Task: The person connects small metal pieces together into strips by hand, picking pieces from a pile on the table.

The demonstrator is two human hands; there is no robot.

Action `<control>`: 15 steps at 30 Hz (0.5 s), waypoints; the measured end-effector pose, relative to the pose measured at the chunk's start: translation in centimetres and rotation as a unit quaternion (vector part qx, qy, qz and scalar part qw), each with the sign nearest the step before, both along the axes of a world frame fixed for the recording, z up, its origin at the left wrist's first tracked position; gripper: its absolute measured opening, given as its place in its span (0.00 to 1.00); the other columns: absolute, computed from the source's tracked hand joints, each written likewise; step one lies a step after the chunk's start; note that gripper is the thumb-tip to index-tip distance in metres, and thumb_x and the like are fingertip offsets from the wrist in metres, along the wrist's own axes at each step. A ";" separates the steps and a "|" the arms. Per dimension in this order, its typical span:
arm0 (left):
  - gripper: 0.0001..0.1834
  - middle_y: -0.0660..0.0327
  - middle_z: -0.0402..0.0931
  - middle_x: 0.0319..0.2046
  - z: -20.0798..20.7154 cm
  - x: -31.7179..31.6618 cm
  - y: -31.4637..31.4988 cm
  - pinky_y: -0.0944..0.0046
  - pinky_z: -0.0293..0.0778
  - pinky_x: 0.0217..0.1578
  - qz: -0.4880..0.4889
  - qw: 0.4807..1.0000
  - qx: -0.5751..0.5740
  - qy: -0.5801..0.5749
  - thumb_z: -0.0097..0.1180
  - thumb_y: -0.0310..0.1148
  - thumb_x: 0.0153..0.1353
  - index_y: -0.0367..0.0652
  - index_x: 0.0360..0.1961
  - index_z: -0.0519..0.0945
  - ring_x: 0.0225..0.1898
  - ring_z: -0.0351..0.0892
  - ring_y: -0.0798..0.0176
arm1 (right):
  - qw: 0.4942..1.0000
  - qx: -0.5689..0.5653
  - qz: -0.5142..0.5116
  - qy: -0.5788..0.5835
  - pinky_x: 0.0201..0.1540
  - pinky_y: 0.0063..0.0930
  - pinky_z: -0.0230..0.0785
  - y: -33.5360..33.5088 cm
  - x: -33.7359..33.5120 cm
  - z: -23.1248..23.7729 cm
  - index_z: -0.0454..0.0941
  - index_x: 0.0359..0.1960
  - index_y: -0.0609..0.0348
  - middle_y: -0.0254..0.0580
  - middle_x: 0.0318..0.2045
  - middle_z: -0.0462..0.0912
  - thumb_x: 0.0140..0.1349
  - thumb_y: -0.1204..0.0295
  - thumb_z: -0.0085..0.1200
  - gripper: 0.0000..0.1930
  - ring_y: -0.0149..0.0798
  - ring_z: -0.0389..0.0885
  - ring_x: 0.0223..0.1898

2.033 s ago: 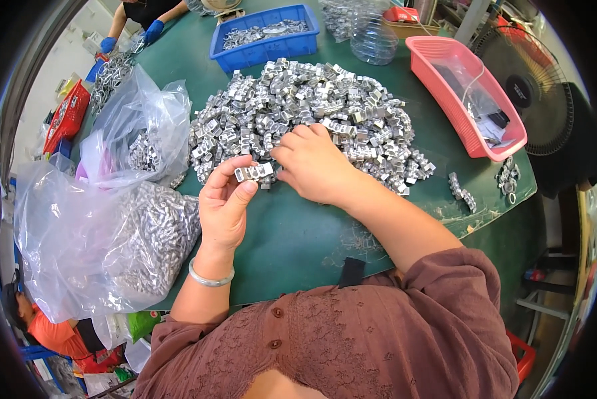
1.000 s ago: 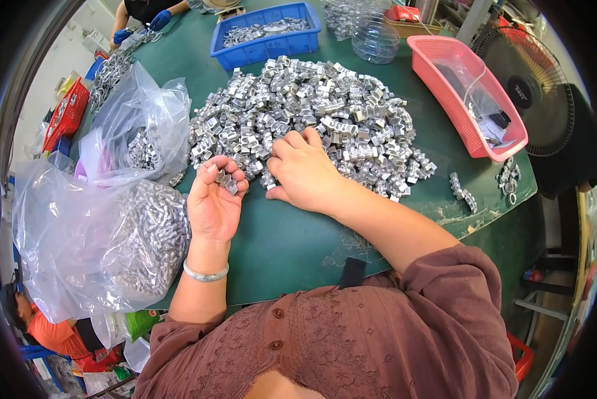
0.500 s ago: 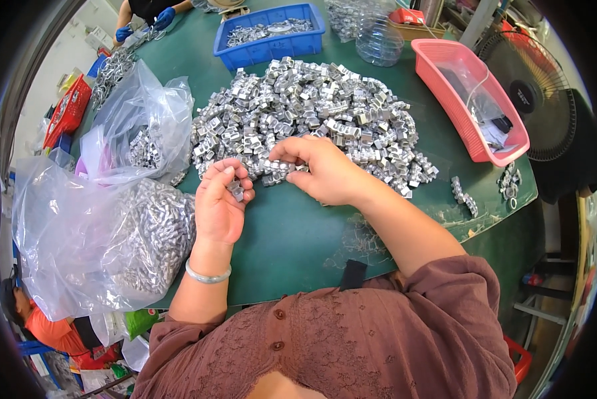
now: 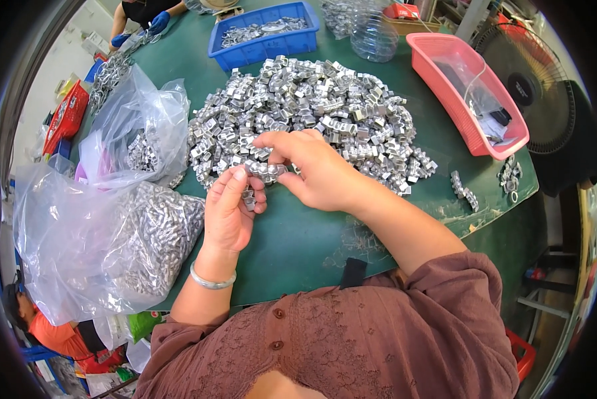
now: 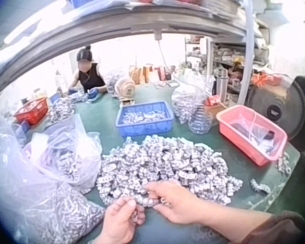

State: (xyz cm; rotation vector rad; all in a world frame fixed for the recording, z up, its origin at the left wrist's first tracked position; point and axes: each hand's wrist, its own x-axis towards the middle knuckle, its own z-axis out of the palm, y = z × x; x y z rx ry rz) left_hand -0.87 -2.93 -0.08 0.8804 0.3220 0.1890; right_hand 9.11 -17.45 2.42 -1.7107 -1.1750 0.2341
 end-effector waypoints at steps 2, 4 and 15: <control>0.06 0.63 0.72 0.22 -0.2 0.0 0.0 0.72 0.64 0.20 -0.021 0.999 0.002 0.027 0.52 0.33 0.55 0.42 0.29 0.73 0.21 0.69 0.70 | 0.991 -0.019 -0.021 -0.133 0.44 0.32 0.57 0.2 -0.3 0.4 0.65 0.49 0.55 0.37 0.31 0.74 0.39 0.84 0.52 0.29 0.40 0.69 0.35; 0.06 0.63 0.72 0.21 -0.1 0.1 -0.1 0.72 0.63 0.20 -0.033 0.998 0.001 0.046 0.52 0.34 0.55 0.43 0.28 0.72 0.21 0.69 0.70 | 0.989 -0.012 -0.018 -0.147 0.43 0.32 0.58 0.3 -0.4 0.2 0.65 0.49 0.55 0.37 0.30 0.73 0.39 0.84 0.53 0.29 0.40 0.69 0.35; 0.12 0.62 0.69 0.22 -1.0 0.4 1.3 0.71 0.60 0.21 -0.145 0.965 -0.217 0.030 0.43 0.41 0.55 0.43 0.28 0.72 0.22 0.65 0.68 | 0.992 0.028 -0.006 -0.120 0.39 0.32 0.60 0.1 0.7 -0.5 0.66 0.48 0.56 0.37 0.30 0.73 0.40 0.82 0.55 0.28 0.40 0.69 0.34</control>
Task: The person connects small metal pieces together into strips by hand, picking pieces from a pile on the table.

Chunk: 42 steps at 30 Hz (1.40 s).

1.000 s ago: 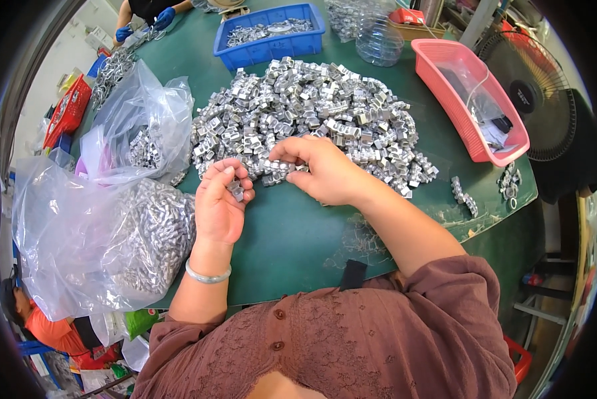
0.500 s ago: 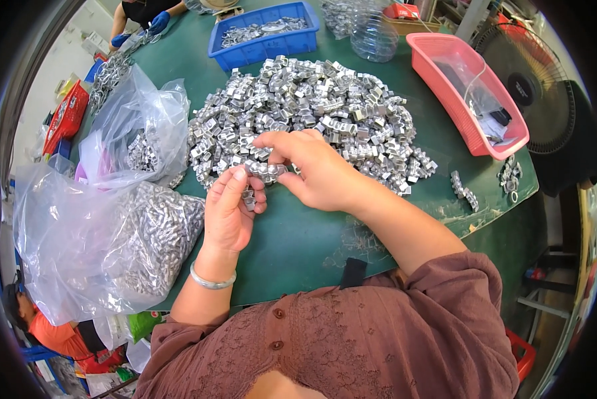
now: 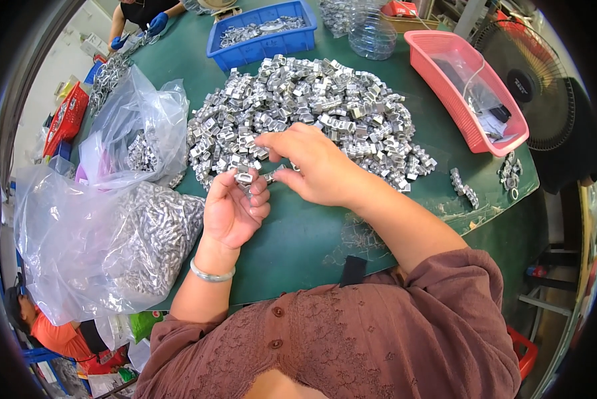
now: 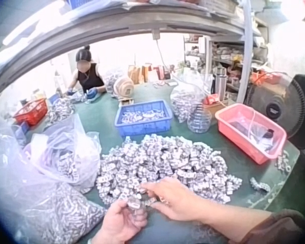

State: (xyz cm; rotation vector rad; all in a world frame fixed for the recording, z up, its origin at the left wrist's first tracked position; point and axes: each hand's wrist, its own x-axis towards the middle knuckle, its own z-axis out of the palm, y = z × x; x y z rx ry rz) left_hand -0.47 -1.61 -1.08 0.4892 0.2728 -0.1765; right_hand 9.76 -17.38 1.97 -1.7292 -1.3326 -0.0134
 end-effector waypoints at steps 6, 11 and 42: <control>0.15 0.61 0.66 0.24 -0.1 -0.1 0.4 0.71 0.60 0.22 -0.025 0.997 -0.055 -0.042 0.41 0.41 0.55 0.39 0.31 0.71 0.24 0.63 0.66 | 0.985 -0.062 -0.066 -0.147 0.42 0.33 0.56 0.1 0.6 -1.2 0.73 0.35 0.55 0.37 0.32 0.73 0.42 0.76 0.56 0.15 0.40 0.68 0.37; 0.15 0.58 0.69 0.28 0.8 0.0 0.9 0.68 0.66 0.25 0.066 0.996 -0.016 -0.060 0.44 0.36 0.51 0.37 0.35 0.71 0.28 0.68 0.62 | 0.951 -0.180 -0.090 -0.235 0.45 0.33 0.52 0.4 0.3 -1.6 0.75 0.29 0.54 0.34 0.31 0.70 0.41 0.73 0.56 0.10 0.38 0.65 0.40; 0.04 0.65 0.66 0.18 0.9 -0.5 -1.1 0.73 0.58 0.18 0.085 0.977 0.196 0.016 0.50 0.31 0.54 0.43 0.27 0.71 0.20 0.64 0.69 | 0.995 -0.059 0.042 0.074 0.45 0.30 0.57 -0.4 1.7 -0.6 0.72 0.30 0.64 0.40 0.31 0.73 0.58 0.72 0.43 0.07 0.38 0.68 0.38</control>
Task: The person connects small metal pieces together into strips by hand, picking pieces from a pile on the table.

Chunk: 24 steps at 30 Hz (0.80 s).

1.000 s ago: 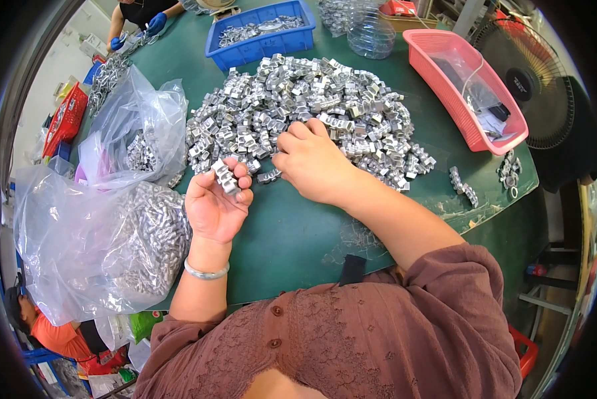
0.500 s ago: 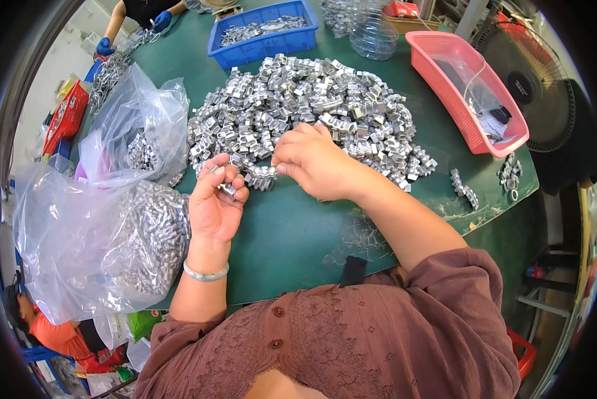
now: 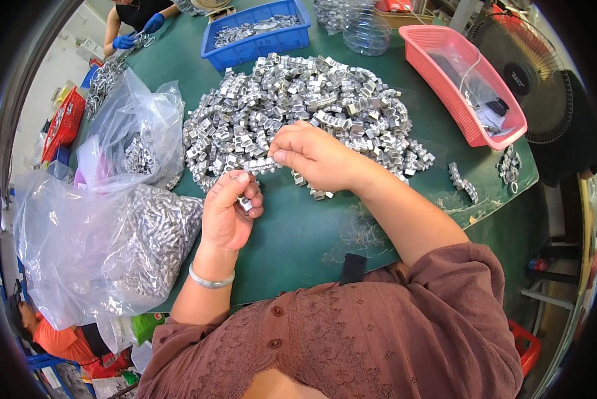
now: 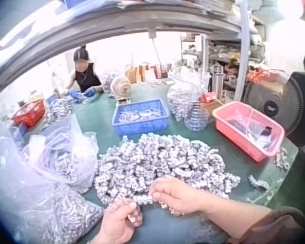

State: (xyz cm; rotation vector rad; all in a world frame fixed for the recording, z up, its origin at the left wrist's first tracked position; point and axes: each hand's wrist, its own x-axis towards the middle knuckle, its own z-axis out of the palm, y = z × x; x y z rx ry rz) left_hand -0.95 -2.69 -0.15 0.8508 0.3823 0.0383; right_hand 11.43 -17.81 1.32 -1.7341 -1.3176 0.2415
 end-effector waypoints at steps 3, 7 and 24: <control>0.05 0.66 0.66 0.18 0.0 0.0 -0.5 0.73 0.58 0.18 0.005 1.000 0.017 0.002 0.51 0.32 0.54 0.43 0.27 0.72 0.20 0.65 0.69 | 1.000 -0.005 0.001 -0.023 0.45 0.31 0.58 0.0 0.1 0.0 0.71 0.29 0.63 0.40 0.31 0.73 0.57 0.72 0.44 0.07 0.39 0.68 0.38; 0.08 0.66 0.66 0.18 0.0 0.0 -0.6 0.73 0.58 0.18 0.002 1.000 0.011 0.009 0.52 0.35 0.55 0.42 0.26 0.72 0.20 0.64 0.69 | 1.000 -0.011 0.000 -0.025 0.44 0.31 0.58 0.0 -0.1 0.0 0.71 0.29 0.63 0.40 0.30 0.72 0.56 0.72 0.44 0.06 0.40 0.68 0.37; 0.10 0.66 0.66 0.16 -0.5 0.1 -0.7 0.73 0.59 0.18 -0.009 0.997 -0.060 0.043 0.54 0.37 0.53 0.42 0.24 0.72 0.18 0.66 0.70 | 0.999 0.028 0.026 -0.008 0.41 0.32 0.59 0.4 -0.8 0.0 0.72 0.27 0.61 0.39 0.27 0.72 0.52 0.74 0.49 0.04 0.43 0.66 0.34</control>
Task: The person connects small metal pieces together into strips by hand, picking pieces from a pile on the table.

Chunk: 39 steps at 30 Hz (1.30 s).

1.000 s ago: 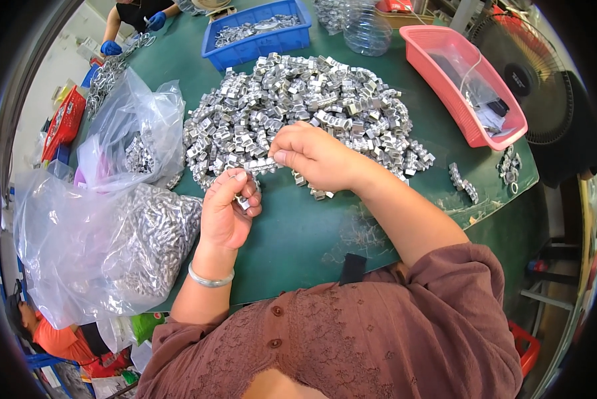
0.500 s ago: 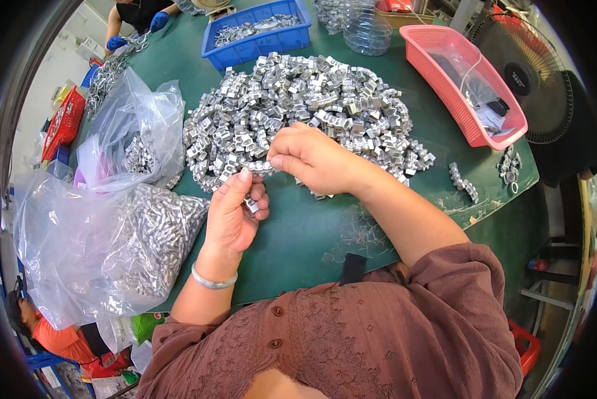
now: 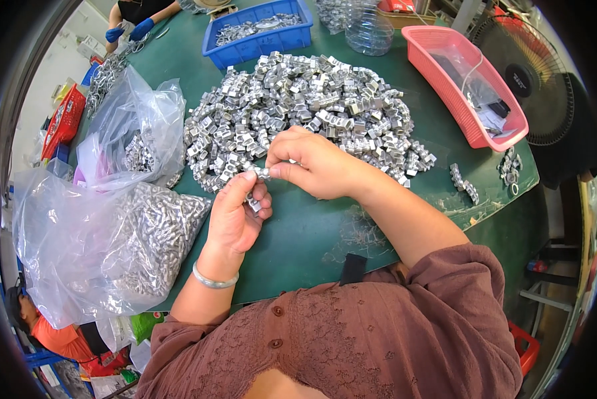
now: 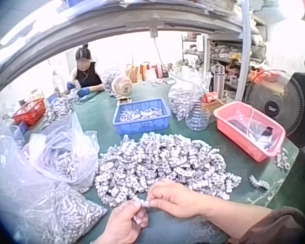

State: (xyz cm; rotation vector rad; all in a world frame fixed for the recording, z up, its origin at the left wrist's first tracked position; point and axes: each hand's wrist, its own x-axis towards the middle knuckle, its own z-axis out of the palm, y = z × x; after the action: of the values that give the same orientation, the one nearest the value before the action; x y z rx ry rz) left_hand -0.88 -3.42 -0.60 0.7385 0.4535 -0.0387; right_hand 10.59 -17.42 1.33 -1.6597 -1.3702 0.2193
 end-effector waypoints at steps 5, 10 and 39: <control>0.06 0.67 0.67 0.20 0.1 0.0 -0.6 0.73 0.61 0.21 0.023 0.993 0.108 -0.050 0.51 0.30 0.55 0.43 0.35 0.72 0.23 0.67 0.71 | 0.993 0.028 -0.020 -0.117 0.42 0.31 0.59 0.1 -0.1 0.5 0.72 0.27 0.59 0.37 0.30 0.72 0.46 0.76 0.54 0.06 0.42 0.68 0.37; 0.10 0.66 0.70 0.24 0.1 0.1 -0.3 0.73 0.63 0.22 0.035 0.993 0.065 -0.095 0.52 0.26 0.54 0.40 0.39 0.72 0.24 0.69 0.71 | 0.991 0.056 -0.013 -0.121 0.41 0.32 0.60 -0.2 0.3 0.9 0.73 0.29 0.59 0.38 0.31 0.73 0.44 0.76 0.55 0.08 0.42 0.68 0.37; 0.08 0.57 0.63 0.36 0.7 0.5 3.8 0.65 0.65 0.37 -0.083 0.902 -0.286 -0.312 0.50 0.32 0.47 0.42 0.29 0.70 0.39 0.63 0.59 | 0.941 -0.071 -0.138 -0.300 0.45 0.36 0.54 1.7 -0.5 -1.3 0.73 0.28 0.55 0.36 0.30 0.71 0.45 0.71 0.53 0.07 0.39 0.66 0.39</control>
State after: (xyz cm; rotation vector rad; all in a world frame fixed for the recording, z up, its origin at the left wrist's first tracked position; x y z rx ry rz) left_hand -0.35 0.33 0.05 0.1743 -0.2398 -0.0869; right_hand 10.09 -15.76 0.01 -2.1220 -1.5539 -0.3930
